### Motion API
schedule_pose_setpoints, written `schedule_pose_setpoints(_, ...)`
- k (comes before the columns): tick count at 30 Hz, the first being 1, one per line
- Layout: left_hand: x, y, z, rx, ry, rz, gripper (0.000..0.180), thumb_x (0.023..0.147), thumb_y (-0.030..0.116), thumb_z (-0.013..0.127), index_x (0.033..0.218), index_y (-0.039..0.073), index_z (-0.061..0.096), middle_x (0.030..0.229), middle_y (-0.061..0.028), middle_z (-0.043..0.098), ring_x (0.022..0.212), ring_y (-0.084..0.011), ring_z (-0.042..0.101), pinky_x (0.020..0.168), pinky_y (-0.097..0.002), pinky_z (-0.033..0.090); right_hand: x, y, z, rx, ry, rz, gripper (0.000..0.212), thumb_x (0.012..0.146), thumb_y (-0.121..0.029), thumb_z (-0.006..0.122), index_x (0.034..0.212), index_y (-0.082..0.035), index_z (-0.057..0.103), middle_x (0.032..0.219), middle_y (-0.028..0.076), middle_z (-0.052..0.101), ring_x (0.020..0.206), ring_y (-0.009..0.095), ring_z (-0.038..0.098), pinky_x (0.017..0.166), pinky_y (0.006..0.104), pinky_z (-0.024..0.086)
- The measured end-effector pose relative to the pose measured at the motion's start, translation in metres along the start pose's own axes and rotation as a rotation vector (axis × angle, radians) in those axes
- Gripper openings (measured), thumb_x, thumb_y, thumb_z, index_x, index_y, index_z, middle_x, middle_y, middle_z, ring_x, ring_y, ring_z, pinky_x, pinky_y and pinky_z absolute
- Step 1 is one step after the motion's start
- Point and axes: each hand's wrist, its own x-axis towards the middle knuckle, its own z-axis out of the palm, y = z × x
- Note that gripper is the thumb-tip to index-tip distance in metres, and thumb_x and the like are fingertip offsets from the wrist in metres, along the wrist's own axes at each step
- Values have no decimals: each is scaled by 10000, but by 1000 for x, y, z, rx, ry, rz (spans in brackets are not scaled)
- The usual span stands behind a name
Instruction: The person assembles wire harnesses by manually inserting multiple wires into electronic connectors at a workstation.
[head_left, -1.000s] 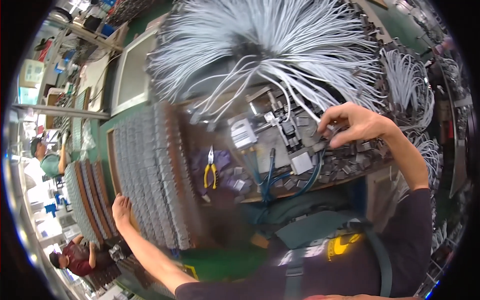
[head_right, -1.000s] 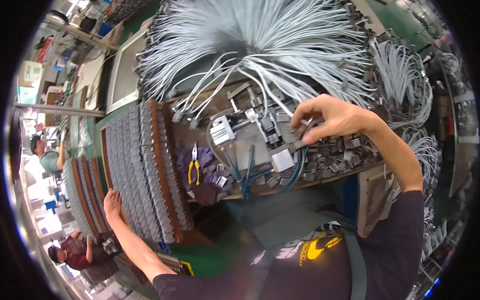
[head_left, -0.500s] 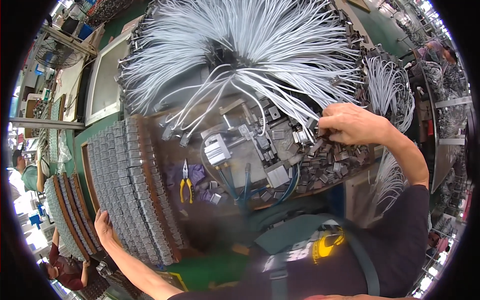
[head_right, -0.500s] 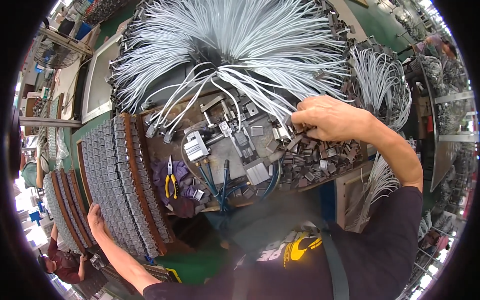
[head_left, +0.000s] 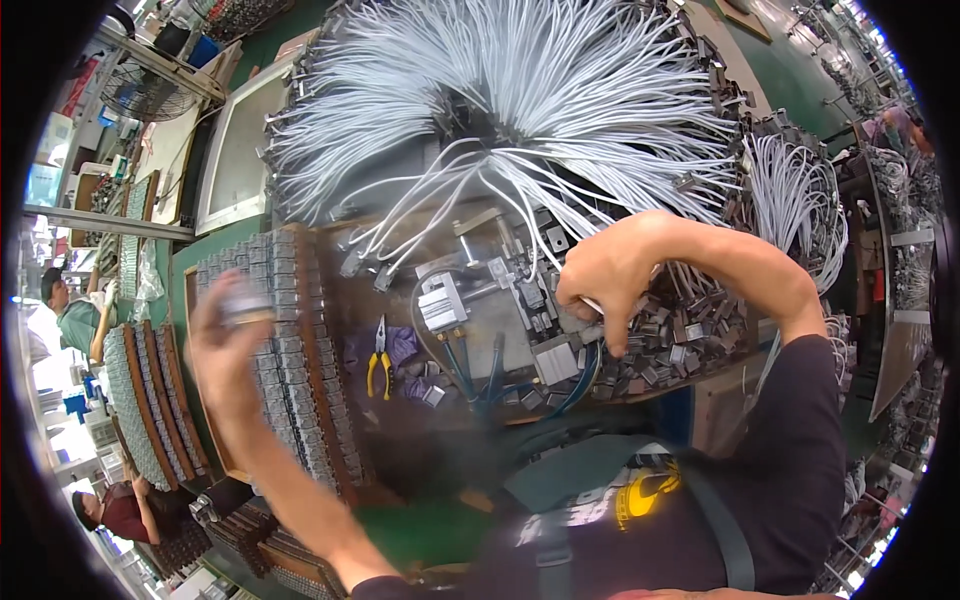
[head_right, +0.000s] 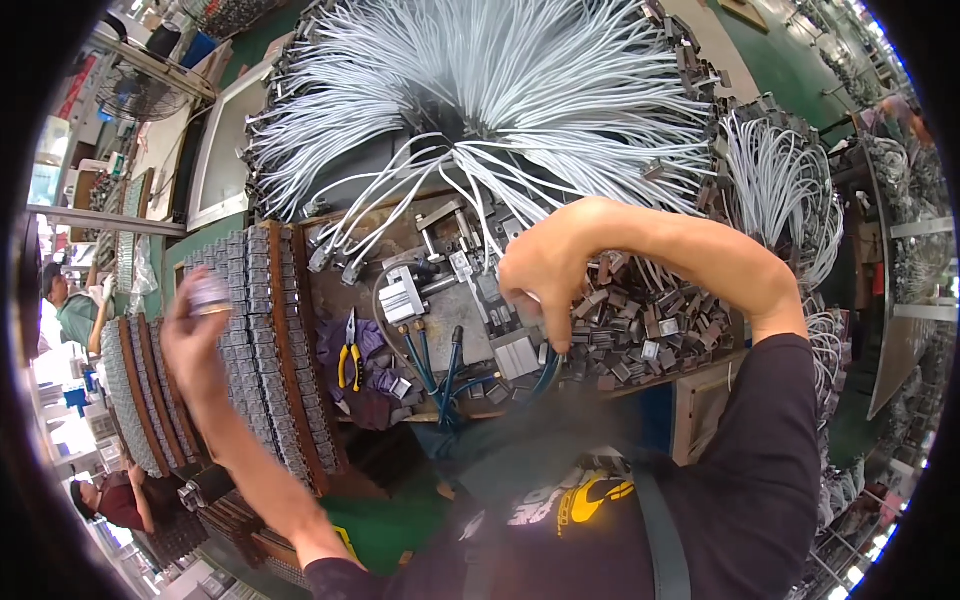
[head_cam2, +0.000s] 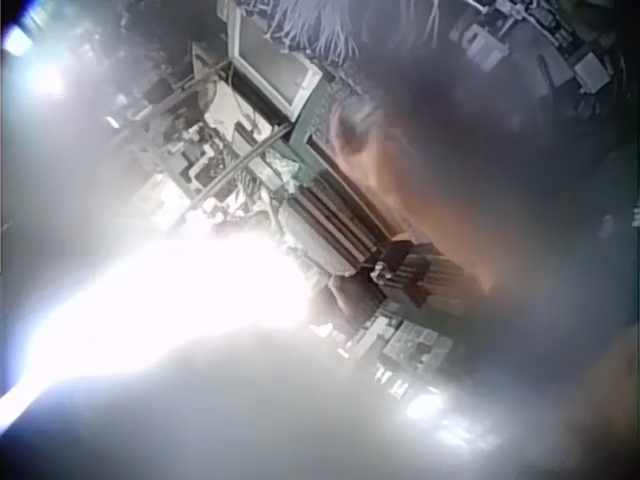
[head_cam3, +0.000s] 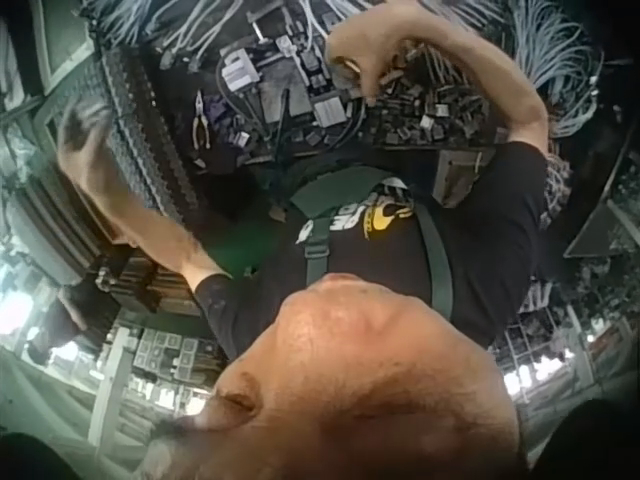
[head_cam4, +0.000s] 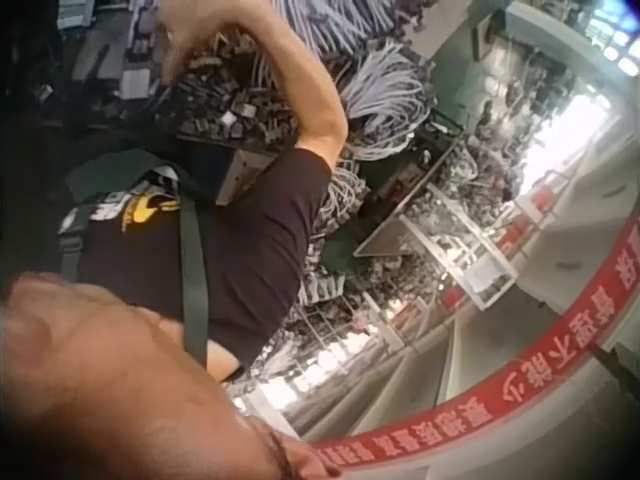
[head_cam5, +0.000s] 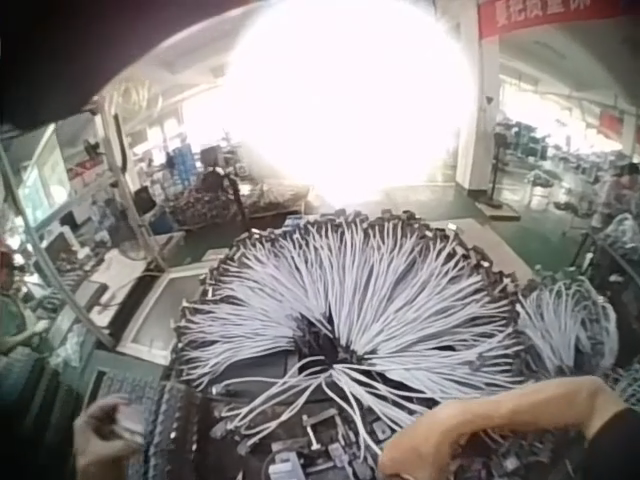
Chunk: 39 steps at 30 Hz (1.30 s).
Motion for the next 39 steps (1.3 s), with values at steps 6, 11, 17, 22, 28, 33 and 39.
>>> schedule_pose_setpoints(6,-59,-45,231,120,-682,257,564,579,59,823,1136,29,739,1399,-189,609,1279,-348,600,1098,-428,472,-17,44,-3,351,-95,-58,513,700,-319,937,1008,18,704,816,121,748,731,192,710,618,305,525)
schedule_pose_setpoints(11,-47,-44,258,-24,-845,133,558,614,75,835,1154,2,713,1437,-188,583,1261,-317,610,1023,-386,518,-28,54,4,401,-3,-102,531,694,-312,943,1038,16,704,808,126,751,710,199,710,616,317,524)
schedule_pose_setpoints(17,-47,-4,197,711,-485,477,526,631,6,766,1142,1,646,1304,-174,655,1221,-361,618,1115,-475,427,-16,23,27,295,395,-152,453,704,-278,908,976,1,677,786,142,728,727,262,708,650,362,525)
schedule_pose_setpoints(22,-86,-32,205,343,-702,190,558,655,-37,843,1158,7,607,1261,-135,621,1151,-346,637,996,-446,525,4,8,47,232,980,-273,385,749,-209,872,983,-6,644,868,160,717,826,299,723,706,391,546)
schedule_pose_setpoints(28,-92,-61,216,-235,-725,-301,609,688,-68,876,1244,-22,632,1293,-54,583,1154,-180,617,960,-346,565,12,8,60,477,786,-240,422,718,-143,815,1073,33,668,883,184,743,829,322,723,741,404,547)
schedule_pose_setpoints(33,-91,-62,213,-277,-714,-309,660,656,-31,895,1268,-48,650,1314,-104,580,1164,-227,627,933,-362,578,18,9,63,514,765,-271,470,771,-112,803,1178,40,622,900,187,744,851,304,736,767,379,553)
schedule_pose_setpoints(39,-87,-46,210,-175,-723,-337,618,659,10,895,1235,-37,677,1230,-105,654,1052,-214,660,898,-343,557,28,9,68,353,868,-299,477,804,-113,780,1221,38,606,919,199,743,881,333,734,790,405,557)
